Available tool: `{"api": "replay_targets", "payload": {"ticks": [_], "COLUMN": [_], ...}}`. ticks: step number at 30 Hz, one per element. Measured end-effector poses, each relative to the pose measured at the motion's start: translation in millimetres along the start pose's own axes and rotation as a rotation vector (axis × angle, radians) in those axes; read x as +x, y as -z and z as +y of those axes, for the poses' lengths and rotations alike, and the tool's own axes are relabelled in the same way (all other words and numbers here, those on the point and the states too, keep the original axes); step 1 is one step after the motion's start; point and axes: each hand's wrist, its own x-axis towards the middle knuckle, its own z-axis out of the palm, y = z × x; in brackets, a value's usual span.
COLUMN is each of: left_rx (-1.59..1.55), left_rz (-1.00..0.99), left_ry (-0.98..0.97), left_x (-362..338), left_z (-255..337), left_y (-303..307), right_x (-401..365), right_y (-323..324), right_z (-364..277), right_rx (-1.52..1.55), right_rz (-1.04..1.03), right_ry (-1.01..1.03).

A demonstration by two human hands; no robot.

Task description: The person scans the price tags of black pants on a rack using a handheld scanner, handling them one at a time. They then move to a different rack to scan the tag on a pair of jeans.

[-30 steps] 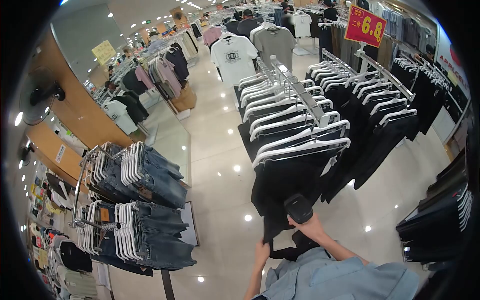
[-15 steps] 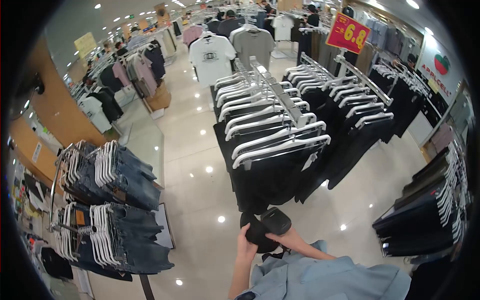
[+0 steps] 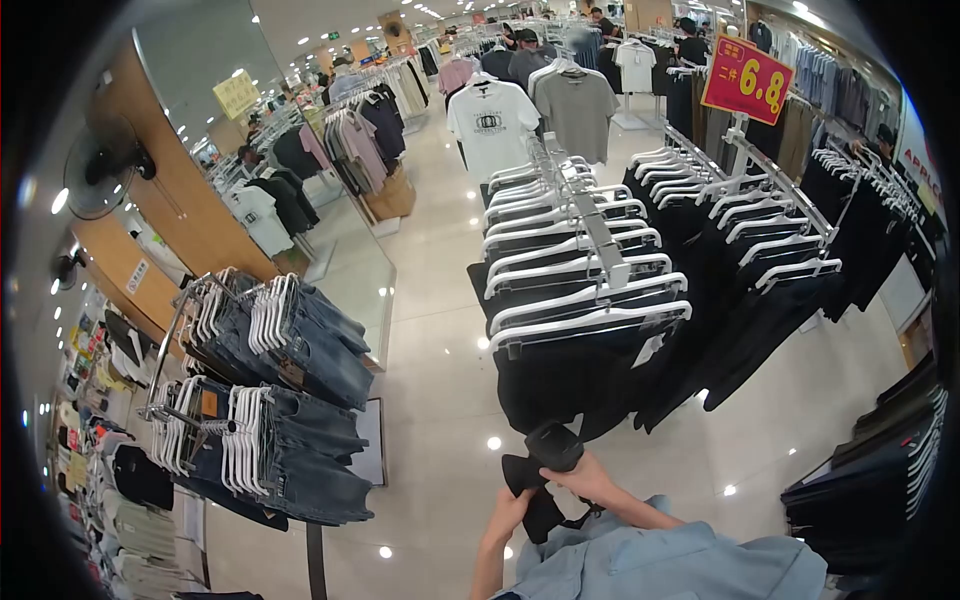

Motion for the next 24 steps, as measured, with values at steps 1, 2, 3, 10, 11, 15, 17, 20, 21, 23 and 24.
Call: {"api": "replay_targets", "payload": {"ticks": [1,2,3,10,11,15,17,20,21,23,24], "left_rx": [-0.042,-0.171,-0.161,-0.1,-0.097,-0.244,-0.082,-0.118,-0.138,-0.047,0.053], "left_rz": [0.089,0.122,0.123,0.29,0.293,0.327,0.417,0.383,0.358,0.389,0.409], "left_ry": [0.011,-0.044,-0.041,-0.017,-0.02,0.079,0.091,0.073,0.068,0.022,-0.028], "left_x": [4,8,8,31,34,39,42,34,31,29,28], "left_z": [-4,-8,-1,-3,-5,-4,-16,-21,-22,-29,-26], "left_y": [-6,-15,-23,-85,-97,-143,-159,-191,-202,-221,-231], "right_x": [-4,16,10,-32,-32,-25,-24,-25,-25,-27,-28], "right_y": [10,11,19,80,89,127,142,161,168,180,185], "right_z": [-4,46,44,34,40,64,74,89,93,99,100], "right_rx": [-0.159,-0.111,-0.1,-0.152,-0.15,-0.079,-0.081,-0.115,-0.103,-0.097,-0.049], "right_rz": [0.001,0.038,0.038,-0.249,-0.252,-0.255,-0.28,-0.193,-0.232,-0.281,-0.223], "right_ry": [-0.032,0.265,0.264,0.099,0.103,0.168,0.179,0.282,0.238,0.192,0.241]}}
